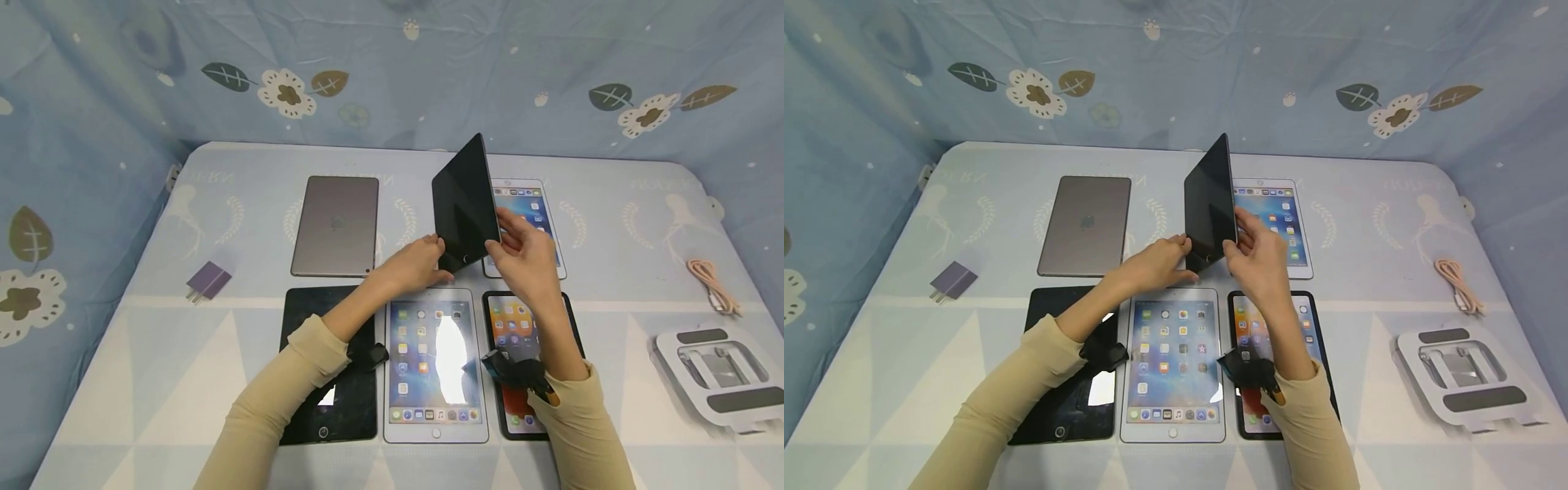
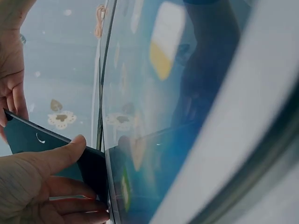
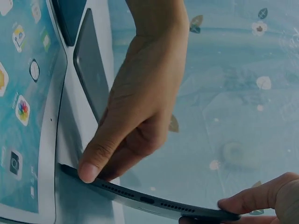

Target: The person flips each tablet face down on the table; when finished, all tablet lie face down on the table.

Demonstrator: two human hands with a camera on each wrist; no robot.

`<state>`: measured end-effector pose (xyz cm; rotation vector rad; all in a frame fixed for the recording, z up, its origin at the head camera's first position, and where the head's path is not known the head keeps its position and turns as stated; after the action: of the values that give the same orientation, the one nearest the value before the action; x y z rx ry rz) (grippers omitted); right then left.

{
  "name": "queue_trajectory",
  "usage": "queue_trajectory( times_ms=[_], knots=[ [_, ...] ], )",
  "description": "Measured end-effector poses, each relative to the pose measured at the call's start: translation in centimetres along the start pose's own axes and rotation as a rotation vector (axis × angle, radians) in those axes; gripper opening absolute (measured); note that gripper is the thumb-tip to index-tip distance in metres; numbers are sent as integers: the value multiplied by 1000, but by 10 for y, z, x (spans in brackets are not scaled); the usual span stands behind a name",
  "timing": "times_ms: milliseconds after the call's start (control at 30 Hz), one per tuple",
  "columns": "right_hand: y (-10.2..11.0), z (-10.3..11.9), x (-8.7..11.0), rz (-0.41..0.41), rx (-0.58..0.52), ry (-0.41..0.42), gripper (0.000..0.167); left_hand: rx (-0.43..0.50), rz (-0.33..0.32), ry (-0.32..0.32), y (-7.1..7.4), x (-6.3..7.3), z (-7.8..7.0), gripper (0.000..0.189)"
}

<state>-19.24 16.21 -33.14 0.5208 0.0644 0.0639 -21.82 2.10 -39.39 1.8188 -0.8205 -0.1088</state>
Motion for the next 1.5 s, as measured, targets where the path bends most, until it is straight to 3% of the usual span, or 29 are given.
queue_trajectory(
  times_ms=[233, 533, 800, 933, 1167, 1500],
  knots=[
    [-6, 3, 1, 7, -91, 80, 47, 120, -5, -74, 12, 1, -4, 45],
    [-11, 5, 0, 51, -150, 108, 42, 179, -52, -148, 40, 10, -15, 63],
    [-13, 4, -2, 70, -165, 117, 34, 298, -57, -166, 53, 19, -7, 76],
    [-21, 0, -4, 147, -196, 91, 33, 336, -68, -175, 61, 24, -2, 77],
    [-38, -8, -6, 309, -232, 58, 41, 320, -98, -175, 77, 35, 0, 80],
    [-60, -21, -7, 401, -210, 38, 51, 326, -118, -154, 93, 46, 12, 87]
  ],
)
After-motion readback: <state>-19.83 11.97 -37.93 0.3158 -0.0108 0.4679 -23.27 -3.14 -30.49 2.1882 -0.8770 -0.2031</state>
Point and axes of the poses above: each hand's wrist, its own x-axis away from the middle knuckle, its own y-axis out of the back of the hand, z = x × y, the point moved 6 cm from there along -x, towards the middle knuckle, and after that the axes turned 4 degrees about z, right-handed, at the moved point
